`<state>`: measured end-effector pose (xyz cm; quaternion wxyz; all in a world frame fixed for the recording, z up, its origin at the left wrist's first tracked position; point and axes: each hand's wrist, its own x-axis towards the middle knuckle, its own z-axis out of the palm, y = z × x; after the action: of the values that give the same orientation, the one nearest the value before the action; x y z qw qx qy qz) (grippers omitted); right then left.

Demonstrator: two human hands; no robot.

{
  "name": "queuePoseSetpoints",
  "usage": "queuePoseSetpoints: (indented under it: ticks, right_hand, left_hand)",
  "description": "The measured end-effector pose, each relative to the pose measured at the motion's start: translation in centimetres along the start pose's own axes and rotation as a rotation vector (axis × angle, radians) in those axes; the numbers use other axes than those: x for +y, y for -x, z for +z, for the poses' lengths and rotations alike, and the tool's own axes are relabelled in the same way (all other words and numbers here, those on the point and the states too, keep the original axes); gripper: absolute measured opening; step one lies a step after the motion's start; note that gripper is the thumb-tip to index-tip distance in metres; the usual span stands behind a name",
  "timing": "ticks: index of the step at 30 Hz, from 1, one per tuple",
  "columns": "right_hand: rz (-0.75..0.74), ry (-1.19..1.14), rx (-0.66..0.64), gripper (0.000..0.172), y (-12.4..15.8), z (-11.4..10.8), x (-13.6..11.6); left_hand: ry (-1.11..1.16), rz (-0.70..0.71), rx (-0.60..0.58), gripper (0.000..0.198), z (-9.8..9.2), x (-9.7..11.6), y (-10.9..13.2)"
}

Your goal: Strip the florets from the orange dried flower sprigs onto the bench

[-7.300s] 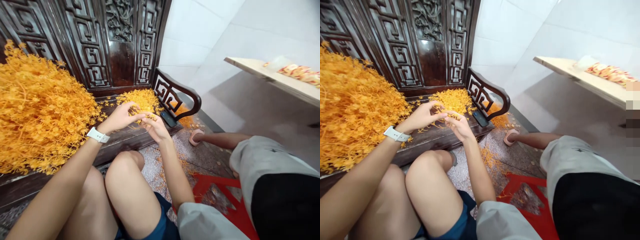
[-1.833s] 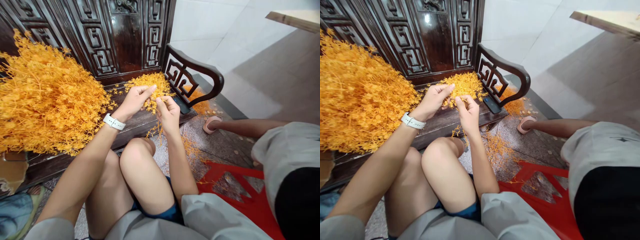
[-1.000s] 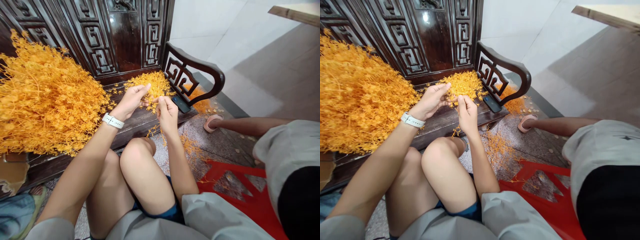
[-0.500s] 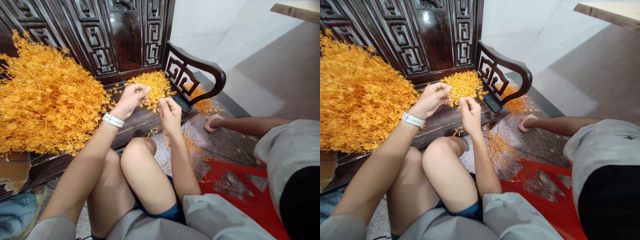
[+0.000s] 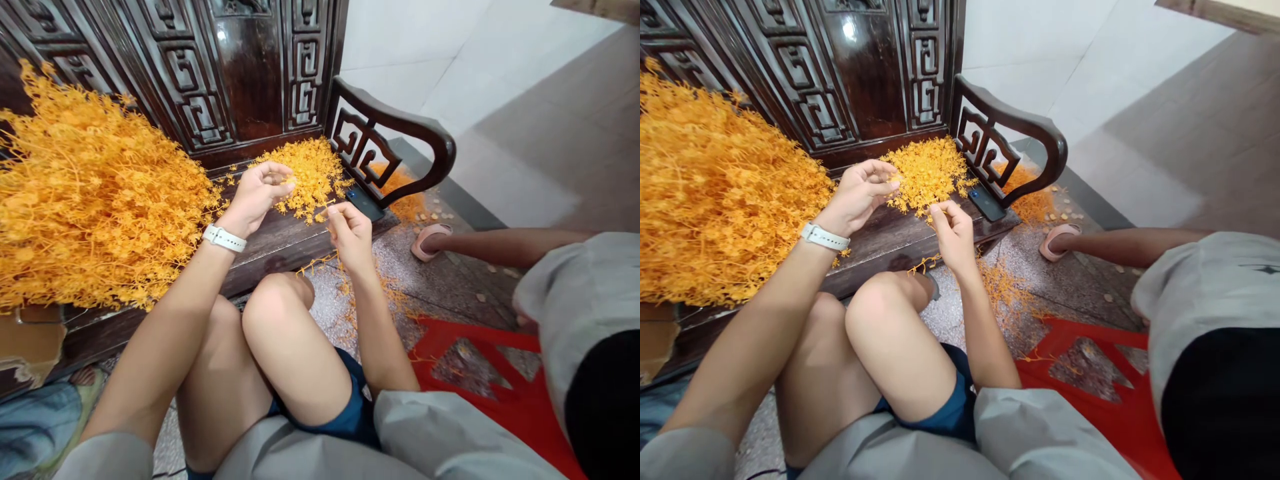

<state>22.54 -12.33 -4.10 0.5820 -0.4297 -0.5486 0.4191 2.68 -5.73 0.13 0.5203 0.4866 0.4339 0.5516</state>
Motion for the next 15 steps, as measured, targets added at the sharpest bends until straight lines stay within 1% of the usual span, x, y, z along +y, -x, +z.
queuePoseSetpoints:
  ticks: [2, 6, 9, 12, 13, 15]
  right_hand:
    - [0.010, 0.060, -0.035, 0.040, 0.5, -1.1, 0.7]
    - [0.055, 0.241, -0.170, 0.041, 2.4, -4.2, 2.6]
    - [0.075, 0.481, -0.291, 0.039, 4.0, -7.0, 4.0]
    - [0.138, 0.717, -0.419, 0.032, 5.4, -9.3, 5.2]
    - [0.166, 0.774, -0.466, 0.030, 5.8, -9.9, 5.6]
    - [0.221, 0.860, -0.561, 0.025, 6.3, -10.8, 6.2]
  left_hand:
    - [-0.053, 0.044, 0.000, 0.030, -0.2, -0.4, -0.2]
    - [-0.146, 0.115, 0.027, 0.021, -0.6, -0.9, -0.5]
    - [-0.195, 0.136, 0.017, 0.015, -0.9, -1.0, -0.5]
    - [-0.189, 0.133, 0.002, 0.010, -1.2, -0.8, -0.5]
    - [-0.176, 0.129, 0.000, 0.012, -1.2, -0.7, -0.5]
    - [-0.139, 0.122, -0.002, 0.024, -1.2, -0.5, -0.7]
